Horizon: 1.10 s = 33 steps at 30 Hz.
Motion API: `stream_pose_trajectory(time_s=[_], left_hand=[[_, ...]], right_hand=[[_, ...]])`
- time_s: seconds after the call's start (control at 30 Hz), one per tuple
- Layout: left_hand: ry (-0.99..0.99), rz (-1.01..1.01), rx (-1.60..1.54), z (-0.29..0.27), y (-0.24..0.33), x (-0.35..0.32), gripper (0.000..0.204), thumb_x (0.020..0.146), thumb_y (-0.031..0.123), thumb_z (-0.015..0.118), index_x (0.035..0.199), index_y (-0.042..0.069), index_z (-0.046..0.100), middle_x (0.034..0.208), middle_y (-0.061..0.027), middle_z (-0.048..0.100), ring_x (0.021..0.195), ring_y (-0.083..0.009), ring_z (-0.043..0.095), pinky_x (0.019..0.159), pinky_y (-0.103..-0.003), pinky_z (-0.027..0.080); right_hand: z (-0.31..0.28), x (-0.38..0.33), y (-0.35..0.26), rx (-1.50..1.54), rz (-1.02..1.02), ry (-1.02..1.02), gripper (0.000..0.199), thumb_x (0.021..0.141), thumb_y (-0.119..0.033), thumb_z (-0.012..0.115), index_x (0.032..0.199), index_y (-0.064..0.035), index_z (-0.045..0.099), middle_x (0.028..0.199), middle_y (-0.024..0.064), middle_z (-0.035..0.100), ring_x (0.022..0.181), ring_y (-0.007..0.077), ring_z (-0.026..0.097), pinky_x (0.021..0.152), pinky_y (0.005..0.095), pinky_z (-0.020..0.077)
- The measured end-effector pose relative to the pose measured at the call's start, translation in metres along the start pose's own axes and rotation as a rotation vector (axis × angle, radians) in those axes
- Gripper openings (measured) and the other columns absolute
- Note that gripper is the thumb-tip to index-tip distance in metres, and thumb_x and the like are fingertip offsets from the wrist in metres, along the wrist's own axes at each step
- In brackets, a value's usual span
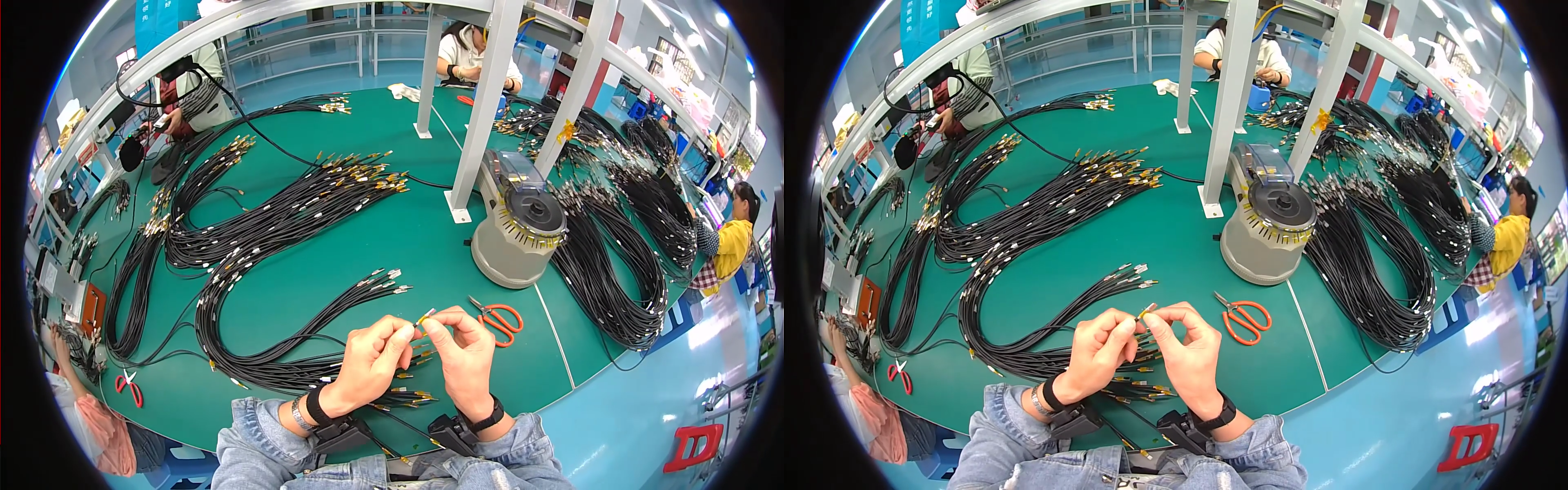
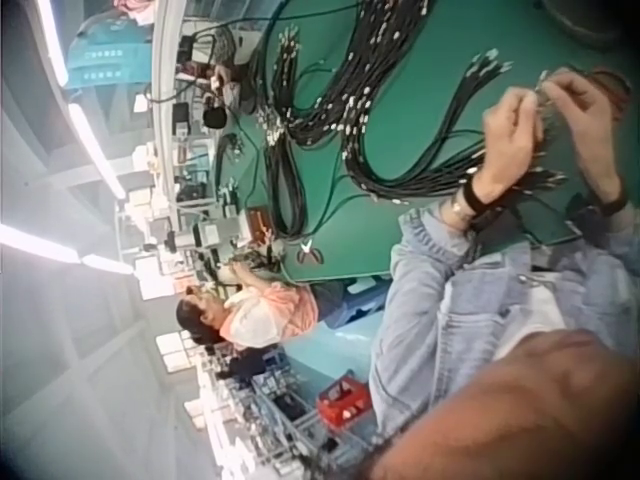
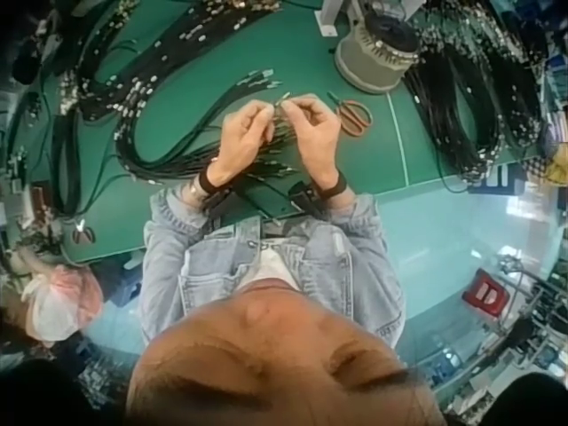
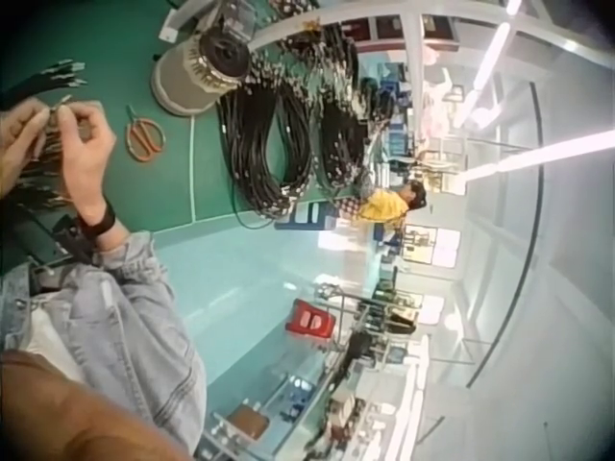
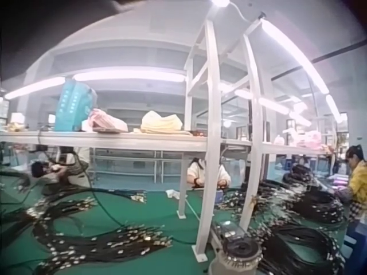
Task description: Attaching yellow connectors to the ends of black cable harnesses on an electronics assembly line.
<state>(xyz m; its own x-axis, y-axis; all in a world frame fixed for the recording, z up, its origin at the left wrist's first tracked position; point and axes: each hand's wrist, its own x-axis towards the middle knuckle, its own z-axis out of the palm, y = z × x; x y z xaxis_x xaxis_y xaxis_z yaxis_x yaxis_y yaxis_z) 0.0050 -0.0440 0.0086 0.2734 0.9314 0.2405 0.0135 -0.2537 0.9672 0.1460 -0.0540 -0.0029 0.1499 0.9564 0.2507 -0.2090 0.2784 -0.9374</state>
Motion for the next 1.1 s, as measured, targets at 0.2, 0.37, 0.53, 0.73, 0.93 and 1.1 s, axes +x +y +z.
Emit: stream_pose_trajectory(time_s=[0.2,0.37,0.53,0.73,0.93,1.1], left_hand=[[-0.058,-0.059,-0.064,-0.005,0.003,0.001,0.025,0.096,0.019,0.045,0.086,0.000,0.058,0.054,-0.0012,0.054,0.042,-0.0032,0.039,0.039,-0.020,0.028],[-0.195,-0.242,-0.286,-0.011,0.008,0.005,0.030,0.098,0.024,0.043,0.084,0.001,0.056,0.051,-0.0005,0.050,0.039,-0.0040,0.034,0.038,-0.021,0.025],[-0.360,-0.375,-0.581,-0.021,0.001,0.009,0.032,0.098,0.026,0.041,0.082,0.002,0.054,0.049,0.0030,0.046,0.038,-0.0029,0.029,0.039,-0.019,0.023],[-0.486,-0.550,-0.777,-0.028,0.006,0.013,0.032,0.098,0.025,0.042,0.079,0.002,0.052,0.047,0.0043,0.042,0.037,-0.0031,0.026,0.038,-0.020,0.020],[-0.557,-0.627,-0.840,-0.029,0.005,0.011,0.033,0.098,0.025,0.042,0.075,0.004,0.051,0.044,0.0046,0.036,0.035,-0.0033,0.024,0.038,-0.020,0.020],[-0.614,-0.594,-0.840,-0.027,0.007,0.012,0.032,0.098,0.025,0.043,0.075,0.003,0.052,0.047,0.0043,0.038,0.036,-0.0031,0.026,0.038,-0.020,0.020]], right_hand=[[0.003,0.004,0.000,0.147,0.053,-0.014,0.006,0.083,0.000,0.063,0.088,0.0032,0.063,0.087,0.0061,0.060,0.081,0.0122,0.055,0.074,0.0243,0.0442],[0.002,0.005,0.003,0.207,0.022,-0.051,0.005,0.084,-0.001,0.063,0.087,0.0023,0.063,0.086,0.0061,0.060,0.080,0.0121,0.055,0.074,0.0246,0.0441],[-0.005,0.010,0.004,0.169,-0.029,-0.157,0.005,0.084,-0.001,0.062,0.088,0.0015,0.063,0.088,0.0056,0.059,0.080,0.0119,0.054,0.074,0.0244,0.0436],[-0.005,0.016,-0.002,0.354,0.181,-0.272,0.009,0.084,-0.007,0.064,0.090,-0.0008,0.061,0.091,0.0052,0.056,0.084,0.0124,0.052,0.077,0.0246,0.0415],[-0.006,0.017,0.005,0.407,0.181,-0.385,0.013,0.084,-0.013,0.066,0.085,-0.0014,0.059,0.086,0.0053,0.055,0.083,0.0142,0.051,0.076,0.0246,0.0398],[-0.005,0.014,0.008,0.388,0.085,-0.349,0.015,0.084,-0.014,0.066,0.080,-0.0021,0.058,0.081,0.0052,0.054,0.078,0.0150,0.049,0.072,0.0263,0.0395]])
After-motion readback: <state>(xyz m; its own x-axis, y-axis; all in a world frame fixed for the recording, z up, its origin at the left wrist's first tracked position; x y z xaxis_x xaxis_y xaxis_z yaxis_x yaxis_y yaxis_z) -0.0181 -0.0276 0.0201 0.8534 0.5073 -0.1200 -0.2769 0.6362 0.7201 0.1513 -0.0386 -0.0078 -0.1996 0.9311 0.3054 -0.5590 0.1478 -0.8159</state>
